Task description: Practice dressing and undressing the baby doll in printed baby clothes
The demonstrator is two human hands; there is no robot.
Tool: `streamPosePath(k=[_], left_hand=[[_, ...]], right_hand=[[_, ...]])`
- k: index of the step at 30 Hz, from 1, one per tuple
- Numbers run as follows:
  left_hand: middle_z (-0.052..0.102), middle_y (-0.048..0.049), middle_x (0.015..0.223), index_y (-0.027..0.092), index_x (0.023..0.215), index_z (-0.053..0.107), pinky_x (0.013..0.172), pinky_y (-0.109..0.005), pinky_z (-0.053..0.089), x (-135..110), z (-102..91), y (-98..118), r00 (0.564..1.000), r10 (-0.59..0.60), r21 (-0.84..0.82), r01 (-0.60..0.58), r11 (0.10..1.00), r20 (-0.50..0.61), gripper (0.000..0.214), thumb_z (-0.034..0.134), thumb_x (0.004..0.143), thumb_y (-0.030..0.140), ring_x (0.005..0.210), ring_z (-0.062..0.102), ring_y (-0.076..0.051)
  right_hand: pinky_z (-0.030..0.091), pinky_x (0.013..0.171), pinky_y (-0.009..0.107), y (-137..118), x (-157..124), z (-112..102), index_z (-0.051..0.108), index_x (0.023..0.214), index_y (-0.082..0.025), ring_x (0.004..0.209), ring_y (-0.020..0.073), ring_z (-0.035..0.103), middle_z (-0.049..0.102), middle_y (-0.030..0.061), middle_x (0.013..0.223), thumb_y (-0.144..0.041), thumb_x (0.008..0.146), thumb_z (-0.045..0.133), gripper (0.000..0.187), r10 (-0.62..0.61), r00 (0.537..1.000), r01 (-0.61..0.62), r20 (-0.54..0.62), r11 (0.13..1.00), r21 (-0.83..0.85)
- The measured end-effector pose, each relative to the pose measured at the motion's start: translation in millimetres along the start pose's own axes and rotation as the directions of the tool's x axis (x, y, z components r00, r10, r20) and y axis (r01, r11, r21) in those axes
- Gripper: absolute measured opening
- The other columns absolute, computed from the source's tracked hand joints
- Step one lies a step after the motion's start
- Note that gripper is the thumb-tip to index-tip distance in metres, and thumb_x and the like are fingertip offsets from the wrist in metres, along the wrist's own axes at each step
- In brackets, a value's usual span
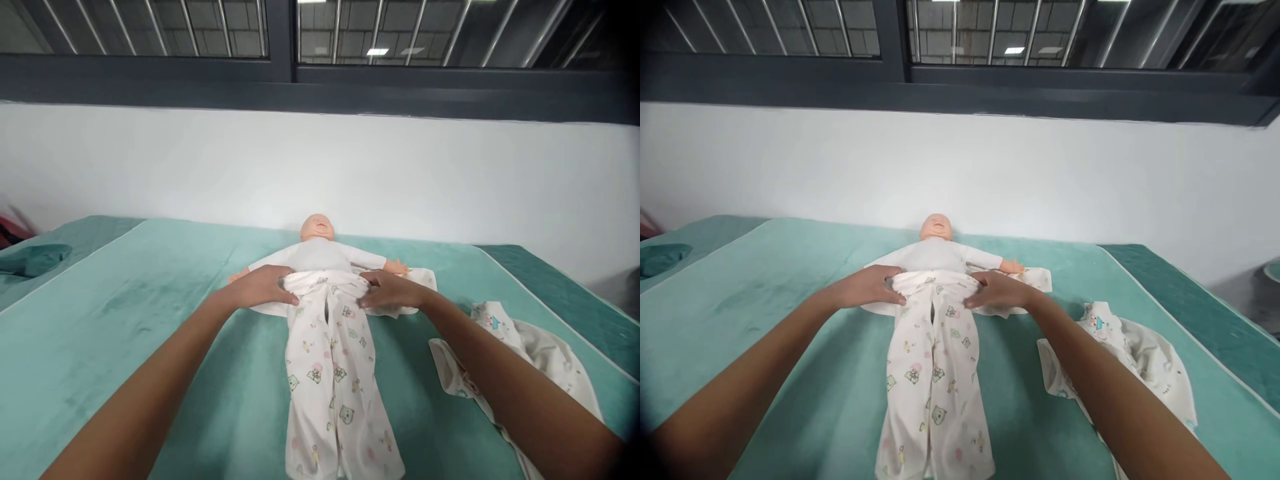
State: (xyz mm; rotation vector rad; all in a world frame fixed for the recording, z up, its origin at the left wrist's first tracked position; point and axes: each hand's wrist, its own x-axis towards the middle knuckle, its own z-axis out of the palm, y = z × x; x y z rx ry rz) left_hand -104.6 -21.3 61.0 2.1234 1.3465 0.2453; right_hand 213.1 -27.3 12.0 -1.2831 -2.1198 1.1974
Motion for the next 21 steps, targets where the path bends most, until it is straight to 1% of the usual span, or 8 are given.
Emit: streamPosePath(k=[2, 4, 6, 9, 12, 15, 18, 21], left_hand=[[0.057, 0.0016, 0.070, 0.021, 0.069, 0.057, 0.057, -0.025, 0.027, -7, 12.8, -2, 0.988, -0.007, 0.023, 0.011, 1.000, -0.153, 0.029, 0.063, 0.069, 0.049, 0.070, 0.050, -0.018], [0.051, 0.0029, 0.064, 0.021, 0.067, 0.052, 0.055, -0.025, 0.026, -12, 27.5, -4, 0.960, -0.010, -0.019, 0.005, 1.000, -0.281, 0.027, 0.059, 0.074, 0.046, 0.064, 0.046, -0.015], [0.051, 0.0034, 0.068, 0.021, 0.074, 0.053, 0.056, -0.024, 0.029, -19, 39.4, -6, 0.952, -0.009, -0.113, -0.027, 0.993, -0.306, 0.027, 0.056, 0.077, 0.047, 0.065, 0.046, -0.015], [0.055, 0.0023, 0.078, 0.022, 0.082, 0.054, 0.059, -0.025, 0.033, -30, 45.8, -7, 0.981, -0.017, -0.165, -0.015, 0.986, -0.194, 0.037, 0.060, 0.072, 0.057, 0.072, 0.049, -0.017], [0.054, 0.0011, 0.079, 0.021, 0.074, 0.053, 0.061, -0.026, 0.033, -43, 42.2, -5, 0.997, -0.005, -0.095, -0.002, 0.995, -0.077, 0.039, 0.065, 0.068, 0.058, 0.073, 0.049, -0.018], [0.054, 0.0007, 0.083, 0.021, 0.072, 0.054, 0.066, -0.026, 0.036, -53, 43.2, -3, 0.991, 0.068, -0.186, -0.089, 0.979, -0.116, 0.031, 0.062, 0.073, 0.051, 0.078, 0.050, -0.018], [0.055, 0.0010, 0.082, 0.020, 0.078, 0.056, 0.066, -0.026, 0.038, -59, 55.4, -4, 0.977, 0.043, -0.362, -0.118, 0.925, -0.208, 0.027, 0.054, 0.079, 0.047, 0.077, 0.050, -0.016], [0.053, 0.0024, 0.074, 0.020, 0.076, 0.051, 0.061, -0.025, 0.037, -65, 69.7, -4, 0.976, -0.048, -0.445, -0.054, 0.894, -0.214, 0.034, 0.051, 0.079, 0.054, 0.069, 0.048, -0.015]], right_hand=[[0.030, 0.054, 0.023, 3, -10, 11, 0.058, 0.070, -0.020, 0.061, 0.0128, 0.044, 0.052, -0.0027, 0.067, -0.041, 0.069, 0.072, 0.026, 0.002, 0.989, -0.001, -0.147, 1.000, 0.004], [0.028, 0.052, 0.023, 7, -16, 27, 0.052, 0.065, -0.020, 0.059, 0.0119, 0.040, 0.045, -0.0035, 0.063, -0.038, 0.073, 0.067, 0.025, 0.001, 0.932, 0.015, -0.361, 0.999, 0.040], [0.028, 0.053, 0.023, 11, -21, 42, 0.051, 0.068, -0.020, 0.060, 0.0117, 0.039, 0.043, -0.0035, 0.064, -0.038, 0.077, 0.061, 0.022, 0.022, 0.885, 0.037, -0.464, 0.992, 0.117], [0.030, 0.054, 0.022, 16, -30, 56, 0.054, 0.078, -0.020, 0.061, 0.0114, 0.039, 0.045, -0.0042, 0.065, -0.043, 0.078, 0.062, 0.024, 0.061, 0.915, 0.038, -0.399, 0.971, 0.235], [0.032, 0.055, 0.022, 13, -43, 57, 0.058, 0.083, -0.019, 0.062, 0.0114, 0.043, 0.050, -0.0041, 0.067, -0.047, 0.072, 0.070, 0.032, 0.058, 0.975, 0.012, -0.213, 0.950, 0.313], [0.037, 0.061, 0.024, 4, -53, 59, 0.063, 0.077, -0.017, 0.067, 0.0136, 0.050, 0.057, -0.0020, 0.071, -0.047, 0.068, 0.075, 0.034, 0.063, 0.994, -0.026, -0.089, 0.930, 0.366], [0.041, 0.070, 0.027, -3, -58, 71, 0.064, 0.079, -0.018, 0.075, 0.0163, 0.055, 0.063, -0.0006, 0.078, -0.043, 0.072, 0.073, 0.027, 0.057, 0.985, 0.032, -0.164, 0.869, 0.493], [0.040, 0.068, 0.026, -3, -61, 86, 0.059, 0.075, -0.019, 0.070, 0.0148, 0.053, 0.060, -0.0014, 0.074, -0.039, 0.074, 0.071, 0.024, 0.083, 0.961, 0.096, -0.263, 0.794, 0.600]])
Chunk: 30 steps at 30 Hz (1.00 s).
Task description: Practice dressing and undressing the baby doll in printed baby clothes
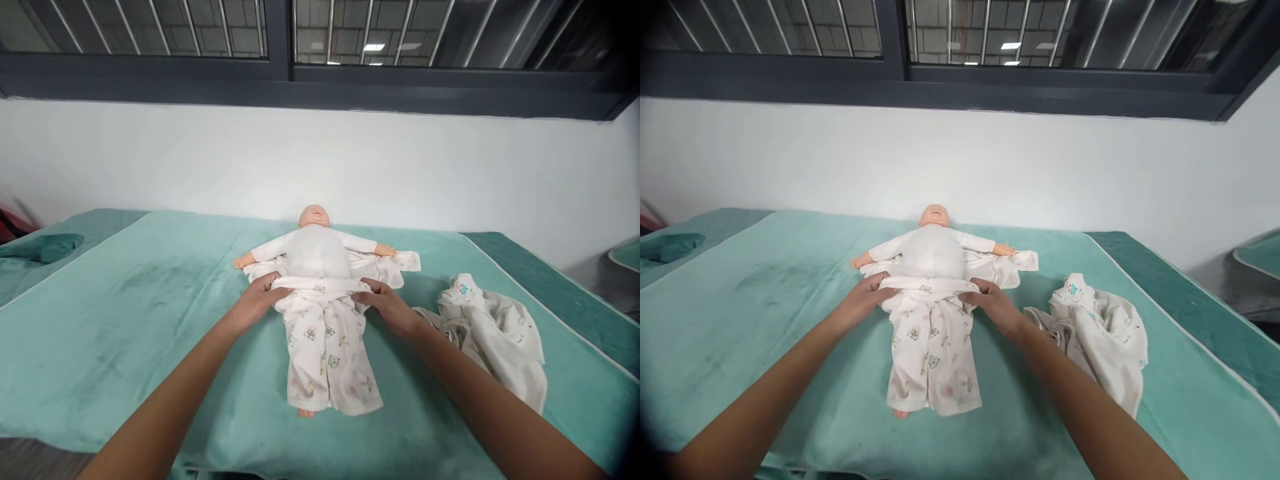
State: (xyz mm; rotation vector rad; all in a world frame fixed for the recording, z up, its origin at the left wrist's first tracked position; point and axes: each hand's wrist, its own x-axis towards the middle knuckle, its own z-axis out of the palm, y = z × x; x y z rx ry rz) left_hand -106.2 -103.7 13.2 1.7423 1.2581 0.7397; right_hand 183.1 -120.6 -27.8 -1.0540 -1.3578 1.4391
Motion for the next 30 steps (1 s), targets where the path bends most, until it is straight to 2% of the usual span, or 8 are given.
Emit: streamPosePath(k=[3, 7, 13, 17, 20, 24, 28, 30], left_hand=[[0.055, 0.0011, 0.079, 0.020, 0.080, 0.053, 0.061, -0.025, 0.038, -10, 3.9, -1, 0.994, -0.049, 0.063, 0.044, 0.997, 0.094, 0.040, 0.056, 0.074, 0.060, 0.073, 0.051, -0.017], [0.059, -0.0003, 0.086, 0.022, 0.086, 0.056, 0.063, -0.026, 0.038, -22, 2.2, 2, 0.978, -0.078, 0.183, 0.042, 0.982, 0.195, 0.042, 0.068, 0.065, 0.056, 0.078, 0.053, -0.020], [0.052, 0.0026, 0.076, 0.020, 0.077, 0.052, 0.060, -0.024, 0.033, -31, 14.6, -3, 0.999, 0.019, 0.184, -0.026, 0.983, 0.039, 0.029, 0.061, 0.074, 0.048, 0.072, 0.047, -0.016], [0.050, 0.0034, 0.077, 0.020, 0.080, 0.049, 0.064, -0.023, 0.035, -36, 20.3, -5, 0.994, 0.057, 0.137, -0.043, 0.990, -0.097, 0.028, 0.059, 0.078, 0.046, 0.074, 0.047, -0.015], [0.054, 0.0027, 0.084, 0.021, 0.086, 0.052, 0.065, -0.023, 0.036, -39, 15.6, -1, 0.999, 0.046, 0.179, -0.050, 0.983, 0.029, 0.034, 0.064, 0.074, 0.051, 0.077, 0.050, -0.016], [0.056, 0.0028, 0.078, 0.020, 0.081, 0.058, 0.060, -0.023, 0.032, -46, 9.2, 5, 0.966, -0.042, 0.289, -0.035, 0.957, 0.255, 0.038, 0.069, 0.069, 0.055, 0.071, 0.050, -0.017], [0.047, 0.0038, 0.069, 0.018, 0.070, 0.051, 0.057, -0.023, 0.027, -56, 13.3, -4, 0.990, 0.031, 0.230, -0.063, 0.971, 0.141, 0.034, 0.060, 0.079, 0.050, 0.066, 0.044, -0.014], [0.043, 0.0046, 0.068, 0.018, 0.070, 0.047, 0.058, -0.023, 0.027, -61, 17.0, -12, 0.997, 0.020, 0.156, -0.031, 0.987, 0.070, 0.032, 0.058, 0.081, 0.046, 0.065, 0.042, -0.012]], right_hand=[[0.039, 0.064, 0.025, 9, -6, 2, 0.057, 0.080, -0.019, 0.066, 0.0135, 0.050, 0.057, -0.0022, 0.073, -0.043, 0.075, 0.069, 0.027, 0.021, 0.998, -0.023, -0.054, 0.999, -0.023], [0.038, 0.065, 0.024, 11, -16, -2, 0.058, 0.087, -0.020, 0.073, 0.0142, 0.050, 0.056, -0.0026, 0.079, -0.045, 0.071, 0.073, 0.033, 0.016, 0.999, -0.003, 0.042, 0.958, -0.286], [0.035, 0.062, 0.024, 5, -23, 3, 0.057, 0.088, -0.021, 0.072, 0.0136, 0.047, 0.053, -0.0035, 0.080, -0.045, 0.066, 0.077, 0.038, -0.052, 0.999, 0.040, -0.016, 0.901, -0.433], [0.036, 0.067, 0.025, 4, -33, 7, 0.060, 0.081, -0.019, 0.075, 0.0141, 0.049, 0.053, -0.0019, 0.081, -0.045, 0.074, 0.071, 0.029, -0.059, 0.996, 0.075, 0.062, 0.950, -0.304], [0.035, 0.066, 0.024, 10, -41, 6, 0.057, 0.078, -0.019, 0.071, 0.0128, 0.047, 0.051, -0.0033, 0.075, -0.043, 0.077, 0.069, 0.027, -0.052, 0.996, 0.064, 0.077, 0.984, -0.166], [0.033, 0.063, 0.023, 17, -45, 8, 0.053, 0.071, -0.018, 0.066, 0.0118, 0.046, 0.048, -0.0047, 0.069, -0.044, 0.075, 0.072, 0.032, -0.021, 0.995, 0.040, 0.095, 0.978, -0.206], [0.039, 0.071, 0.026, 6, -51, 13, 0.064, 0.094, -0.020, 0.081, 0.0174, 0.055, 0.062, -0.0021, 0.087, -0.043, 0.067, 0.079, 0.038, 0.043, 0.973, 0.029, 0.226, 0.952, -0.303], [0.040, 0.073, 0.026, 0, -56, 16, 0.066, 0.093, -0.020, 0.086, 0.0195, 0.057, 0.064, -0.0018, 0.090, -0.042, 0.063, 0.082, 0.040, 0.054, 0.968, 0.051, 0.247, 0.916, -0.398]])
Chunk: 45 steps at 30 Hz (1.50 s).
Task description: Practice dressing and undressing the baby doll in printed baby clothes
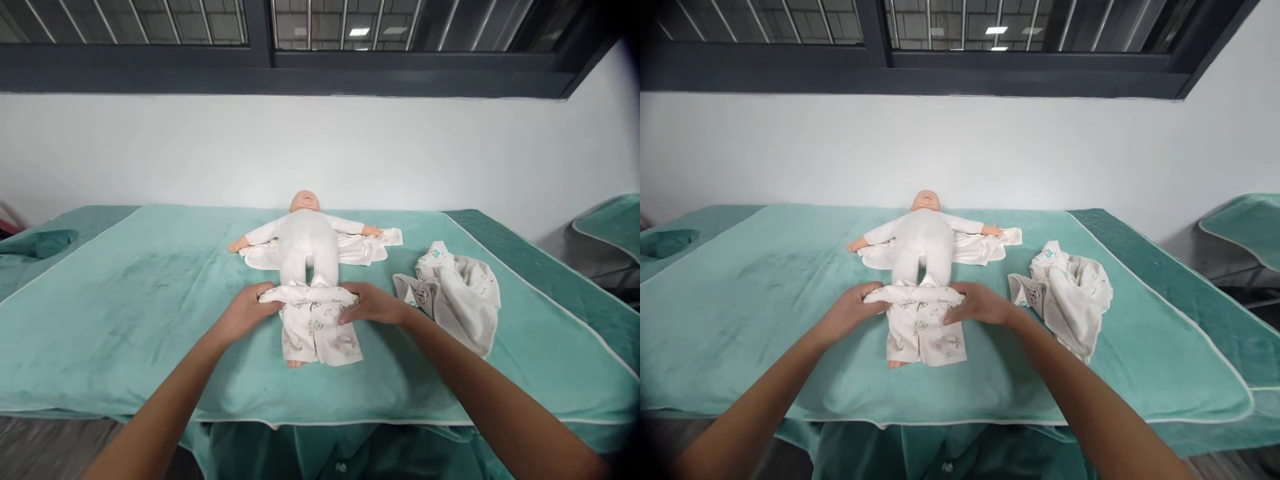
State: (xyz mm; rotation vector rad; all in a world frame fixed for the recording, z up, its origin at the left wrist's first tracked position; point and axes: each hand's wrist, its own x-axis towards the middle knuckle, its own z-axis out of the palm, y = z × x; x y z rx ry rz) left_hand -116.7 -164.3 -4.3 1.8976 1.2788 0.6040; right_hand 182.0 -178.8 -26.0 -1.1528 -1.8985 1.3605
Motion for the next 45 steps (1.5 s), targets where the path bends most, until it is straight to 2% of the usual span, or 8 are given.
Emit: streamPosePath(k=[4, 10, 14, 20, 23, 30, 38, 45], left_hand=[[0.047, 0.0046, 0.071, 0.019, 0.077, 0.050, 0.060, -0.022, 0.033, -6, 6.3, -5, 0.998, -0.056, -0.103, 0.053, 0.993, -0.021, 0.031, 0.060, 0.079, 0.049, 0.068, 0.045, -0.013], [0.058, 0.0006, 0.084, 0.019, 0.085, 0.059, 0.069, -0.027, 0.041, -15, 4.3, 9, 0.978, 0.014, 0.058, -0.027, 0.998, 0.208, 0.034, 0.064, 0.075, 0.052, 0.081, 0.054, -0.020], [0.057, -0.0014, 0.089, 0.019, 0.080, 0.058, 0.075, -0.031, 0.044, -25, 11.5, 7, 0.987, 0.107, 0.085, -0.117, 0.989, 0.122, 0.034, 0.059, 0.080, 0.052, 0.084, 0.055, -0.021], [0.041, -0.0090, 0.138, 0.027, 0.135, 0.037, 0.102, -0.039, 0.042, -54, 39.9, -3, 0.982, 0.186, -0.009, -0.186, 0.982, -0.020, 0.082, 0.077, 0.067, 0.048, 0.126, 0.045, -0.027], [0.040, -0.0090, 0.139, 0.031, 0.141, 0.027, 0.104, -0.043, 0.040, -63, 52.1, -2, 0.968, 0.248, 0.117, -0.241, 0.963, -0.045, 0.101, 0.084, 0.059, 0.045, 0.128, 0.043, -0.029], [0.057, -0.0049, 0.126, 0.028, 0.127, 0.045, 0.098, -0.042, 0.041, -62, 56.3, 3, 0.966, 0.236, 0.340, -0.186, 0.922, -0.109, 0.059, 0.070, 0.075, 0.038, 0.117, 0.051, -0.029], [0.067, -0.0003, 0.101, 0.027, 0.111, 0.052, 0.076, -0.033, 0.044, -62, 54.9, 29, 0.991, 0.059, 0.231, -0.031, 0.973, -0.118, 0.040, 0.057, 0.072, 0.021, 0.091, 0.061, -0.025], [0.067, -0.0042, 0.109, 0.021, 0.115, 0.059, 0.079, -0.030, 0.048, -73, 33.3, 46, 0.966, -0.042, -0.432, 0.153, 0.889, 0.257, 0.048, 0.066, 0.067, 0.018, 0.099, 0.062, -0.023]], right_hand=[[0.037, 0.066, 0.025, 3, -2, 10, 0.063, 0.078, -0.018, 0.074, 0.0159, 0.054, 0.059, -0.0027, 0.076, -0.042, 0.074, 0.071, 0.025, -0.002, 0.987, -0.002, -0.159, 1.000, -0.024], [0.035, 0.063, 0.024, 20, 2, 27, 0.053, 0.072, -0.018, 0.068, 0.0129, 0.047, 0.050, -0.0043, 0.069, -0.035, 0.078, 0.065, 0.021, -0.006, 0.940, 0.022, -0.342, 0.999, 0.042], [0.042, 0.071, 0.028, 12, -18, 28, 0.055, 0.093, -0.021, 0.080, 0.0166, 0.053, 0.056, -0.0017, 0.085, -0.046, 0.084, 0.059, 0.027, -0.023, 0.974, 0.020, -0.227, 1.000, -0.019], [0.037, 0.102, 0.046, 10, -47, 49, 0.034, 0.136, -0.022, 0.123, 0.0313, 0.043, 0.044, 0.0115, 0.131, -0.052, 0.051, 0.087, 0.105, -0.172, 0.972, 0.105, -0.159, 0.928, -0.357], [0.039, 0.101, 0.046, 12, -45, 62, 0.041, 0.129, -0.020, 0.119, 0.0309, 0.045, 0.049, 0.0120, 0.124, -0.047, 0.055, 0.087, 0.091, -0.231, 0.939, 0.099, -0.257, 0.892, -0.441], [0.042, 0.074, 0.033, -3, -47, 62, 0.054, 0.095, -0.022, 0.084, 0.0210, 0.054, 0.059, 0.0015, 0.089, -0.047, 0.076, 0.070, 0.035, -0.166, 0.940, 0.019, -0.299, 0.898, -0.440], [0.036, 0.063, 0.028, -14, -49, 65, 0.054, 0.078, -0.021, 0.070, 0.0164, 0.049, 0.058, -0.0031, 0.073, -0.038, 0.074, 0.066, 0.021, 0.075, 0.928, -0.143, -0.365, 0.976, -0.164], [0.046, 0.070, 0.031, -46, -67, 47, 0.070, 0.093, -0.014, 0.078, 0.0206, 0.063, 0.070, 0.0064, 0.087, -0.034, 0.069, 0.074, 0.032, 0.218, 0.958, -0.283, 0.185, 0.819, 0.500]])
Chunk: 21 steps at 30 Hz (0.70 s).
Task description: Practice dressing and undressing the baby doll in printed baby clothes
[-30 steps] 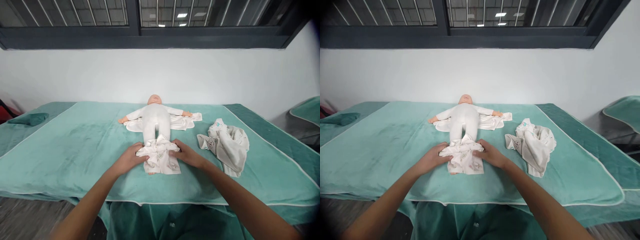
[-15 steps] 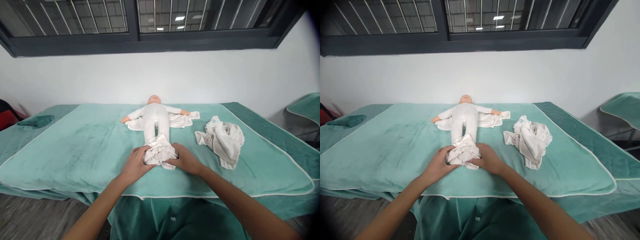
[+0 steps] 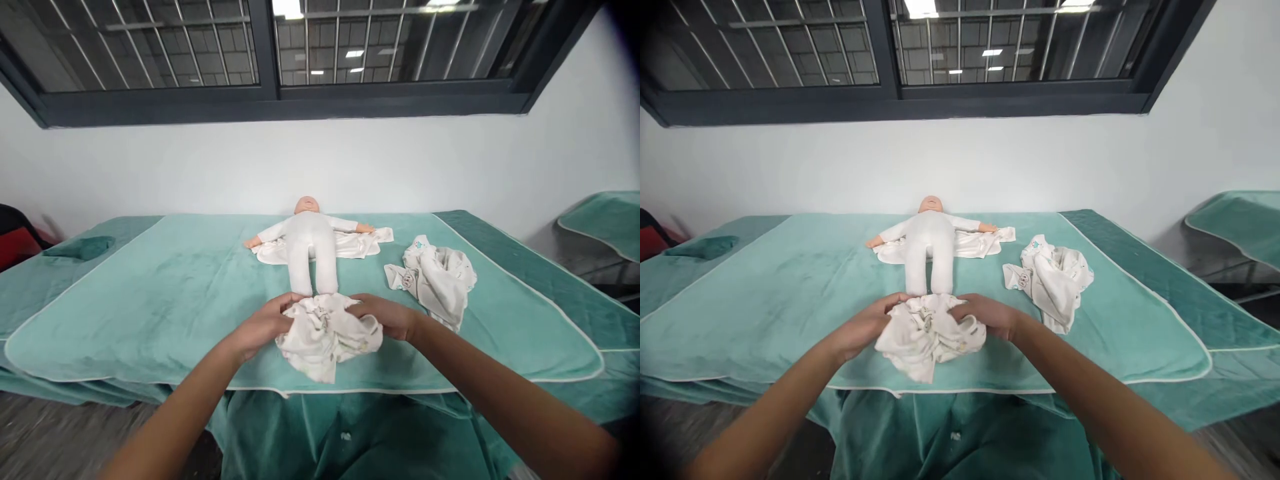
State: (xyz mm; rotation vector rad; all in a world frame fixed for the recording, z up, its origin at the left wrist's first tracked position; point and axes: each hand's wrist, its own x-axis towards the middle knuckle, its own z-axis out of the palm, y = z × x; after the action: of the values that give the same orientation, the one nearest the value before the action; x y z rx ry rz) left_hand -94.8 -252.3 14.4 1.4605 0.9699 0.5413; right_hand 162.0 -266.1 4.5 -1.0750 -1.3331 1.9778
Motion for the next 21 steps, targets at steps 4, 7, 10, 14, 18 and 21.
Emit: streamPosePath(k=[4, 7, 10, 14, 18, 21], left_hand=[[0.066, -0.0103, 0.119, 0.020, 0.124, 0.059, 0.088, -0.034, 0.048, -4, -22.5, 17, 0.987, 0.005, -0.204, 0.028, 0.979, 0.161, 0.060, 0.074, 0.068, 0.032, 0.108, 0.061, -0.026], [0.065, -0.0108, 0.121, 0.020, 0.121, 0.062, 0.092, -0.036, 0.047, -1, -44.5, 52, 0.968, 0.055, -0.114, -0.027, 0.993, 0.246, 0.068, 0.080, 0.060, 0.043, 0.113, 0.059, -0.030], [0.069, -0.0076, 0.112, 0.023, 0.103, 0.071, 0.087, -0.035, 0.049, -1, -60.9, 104, 0.958, -0.070, 0.214, 0.009, 0.977, 0.280, 0.052, 0.081, 0.056, 0.042, 0.109, 0.059, -0.031], [0.068, -0.0008, 0.074, 0.022, 0.070, 0.072, 0.062, -0.027, 0.048, -3, -60.8, 167, 0.967, -0.134, 0.562, -0.010, 0.827, 0.215, 0.021, 0.081, 0.054, 0.031, 0.073, 0.063, -0.022], [0.060, 0.0015, 0.066, 0.021, 0.066, 0.067, 0.058, -0.026, 0.043, -6, -48.0, 205, 0.983, -0.036, 0.720, -0.106, 0.686, 0.179, 0.012, 0.075, 0.059, 0.027, 0.065, 0.057, -0.018], [0.062, -0.0001, 0.074, 0.020, 0.075, 0.069, 0.061, -0.027, 0.044, -11, -45.3, 225, 0.987, 0.085, 0.742, -0.161, 0.651, 0.140, 0.014, 0.068, 0.065, 0.030, 0.070, 0.059, -0.019]], right_hand=[[0.049, 0.078, 0.033, -26, -9, -2, 0.069, 0.102, -0.015, 0.083, 0.0207, 0.065, 0.071, 0.0094, 0.094, -0.041, 0.072, 0.075, 0.040, -0.146, 0.988, 0.143, 0.048, 0.988, 0.055], [0.048, 0.080, 0.032, -63, -9, -7, 0.067, 0.104, -0.016, 0.088, 0.0202, 0.064, 0.069, 0.0076, 0.098, -0.048, 0.077, 0.070, 0.042, -0.282, 0.954, 0.293, 0.101, 0.948, -0.125], [0.045, 0.070, 0.028, -112, -12, -6, 0.069, 0.091, -0.018, 0.080, 0.0179, 0.060, 0.067, 0.0026, 0.087, -0.052, 0.077, 0.068, 0.037, -0.197, 0.954, 0.292, 0.226, 0.781, -0.551], [0.036, 0.056, 0.025, -171, -11, 15, 0.071, 0.079, -0.020, 0.066, 0.0146, 0.054, 0.063, -0.0003, 0.073, -0.053, 0.071, 0.073, 0.034, -0.108, 0.958, 0.285, 0.265, 0.440, -0.851], [0.030, 0.053, 0.024, -214, -8, 39, 0.071, 0.076, -0.020, 0.058, 0.0106, 0.047, 0.058, -0.0030, 0.065, -0.048, 0.067, 0.077, 0.029, -0.206, 0.937, 0.332, 0.281, 0.285, -0.899], [0.033, 0.055, 0.024, -237, -14, 47, 0.072, 0.077, -0.019, 0.059, 0.0101, 0.049, 0.061, -0.0028, 0.066, -0.044, 0.062, 0.081, 0.030, -0.292, 0.906, 0.396, 0.308, 0.322, -0.860]])
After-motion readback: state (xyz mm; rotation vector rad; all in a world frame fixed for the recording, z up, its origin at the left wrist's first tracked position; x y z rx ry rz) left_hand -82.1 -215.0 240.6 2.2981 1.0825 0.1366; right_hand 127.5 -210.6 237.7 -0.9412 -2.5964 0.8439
